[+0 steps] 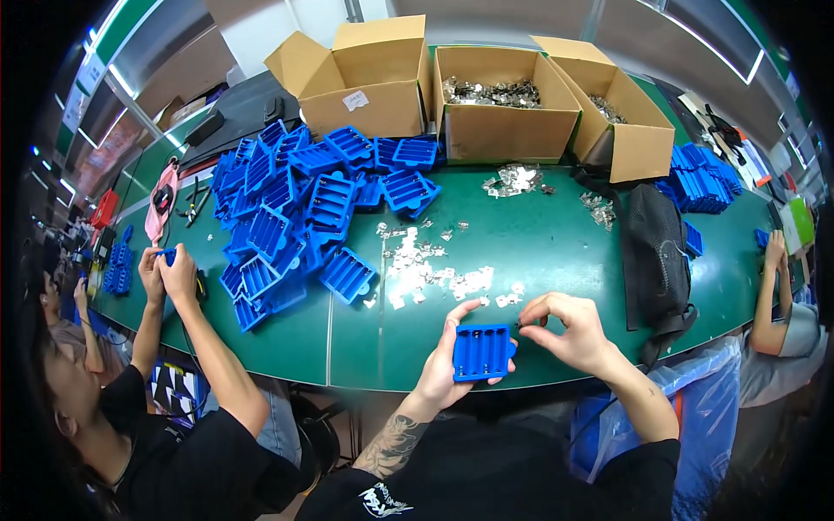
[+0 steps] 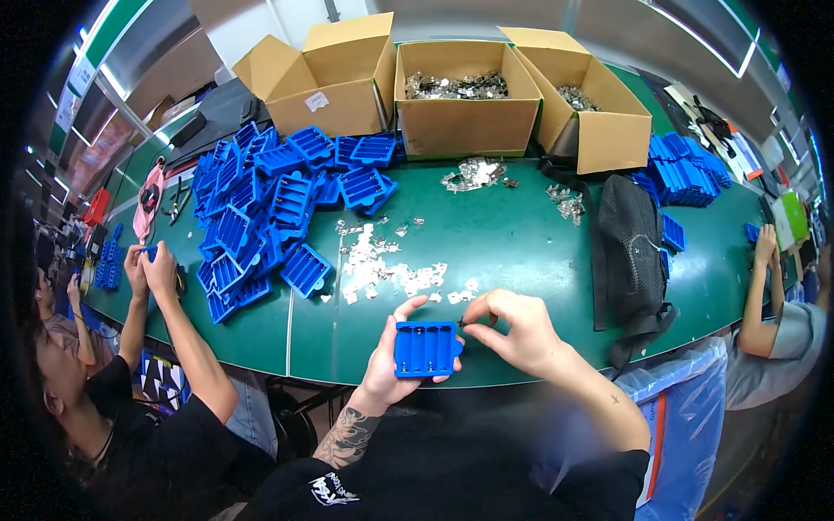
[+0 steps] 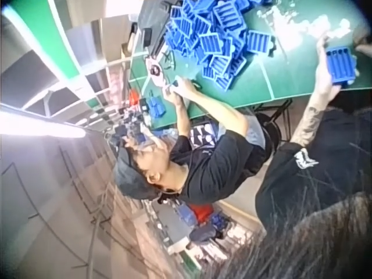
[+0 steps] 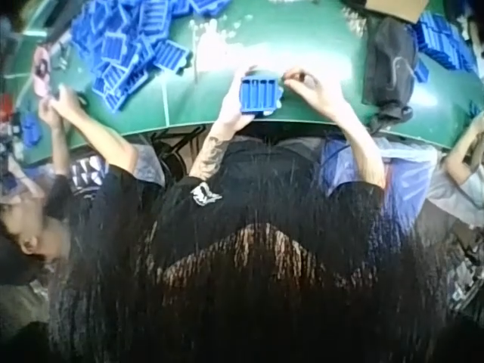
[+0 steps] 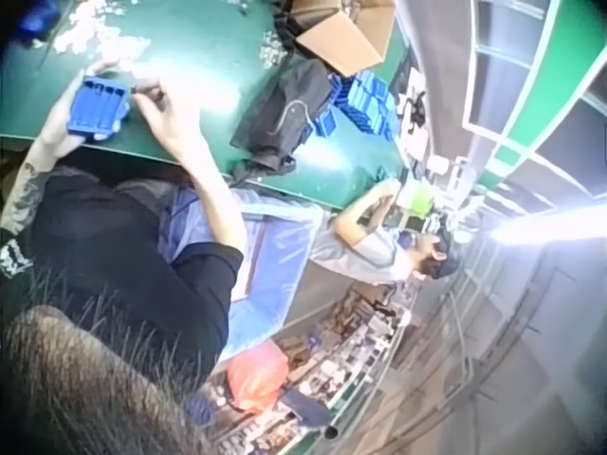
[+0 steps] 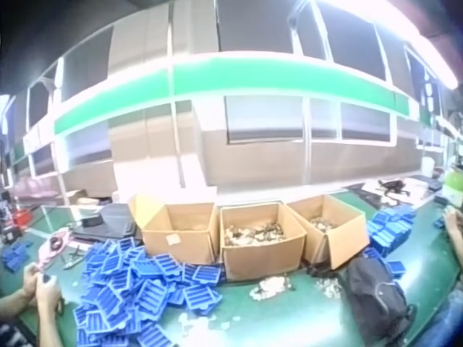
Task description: Placing small metal components into designated slots of blue plastic trays on a factory assembly line.
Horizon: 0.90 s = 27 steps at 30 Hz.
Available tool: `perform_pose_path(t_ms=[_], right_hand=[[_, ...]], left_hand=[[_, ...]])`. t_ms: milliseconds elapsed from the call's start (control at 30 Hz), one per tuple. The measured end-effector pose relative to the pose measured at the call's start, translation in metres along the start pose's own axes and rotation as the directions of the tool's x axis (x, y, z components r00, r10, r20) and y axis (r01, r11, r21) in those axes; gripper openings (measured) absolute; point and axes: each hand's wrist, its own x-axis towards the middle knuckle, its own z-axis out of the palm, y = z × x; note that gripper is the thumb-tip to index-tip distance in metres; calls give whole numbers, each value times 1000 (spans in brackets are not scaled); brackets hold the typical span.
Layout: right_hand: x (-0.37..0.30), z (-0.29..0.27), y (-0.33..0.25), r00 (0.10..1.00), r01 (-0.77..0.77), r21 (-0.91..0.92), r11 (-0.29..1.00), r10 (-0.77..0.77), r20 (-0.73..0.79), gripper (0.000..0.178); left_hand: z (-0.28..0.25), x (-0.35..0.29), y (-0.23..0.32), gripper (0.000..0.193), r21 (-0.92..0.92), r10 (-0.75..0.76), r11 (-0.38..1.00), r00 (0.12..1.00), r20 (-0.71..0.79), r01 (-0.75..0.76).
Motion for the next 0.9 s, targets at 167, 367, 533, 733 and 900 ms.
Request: perform_pose_path(t_ms=[167, 367, 533, 733, 900], right_hand=[[2, -2, 17, 995, -80, -108, 991, 72, -75, 17], [-4, -16, 31, 998, -49, -164, 985, 42, -49, 17], [-7, -19, 34, 991, -99, -288, 952, 69, -112, 19], [-5, -18, 42, 992, -102, -333, 937, 69, -109, 18], [-11, -18, 56, 993, -32, -385, 922, -14, -114, 21]], left_hand=[[3, 0, 0, 51, 14, 6, 1000, 1000, 26, -6], [3, -1, 2, 51, 21, 3, 1000, 1000, 23, -3], [2, 0, 1, 51, 32, -2, 999, 1000, 2, 2], [5, 0, 1, 54, 100, -14, 995, 999, -42, 18], [6, 0, -2, 54, 105, 8, 994, 999, -46, -3]])
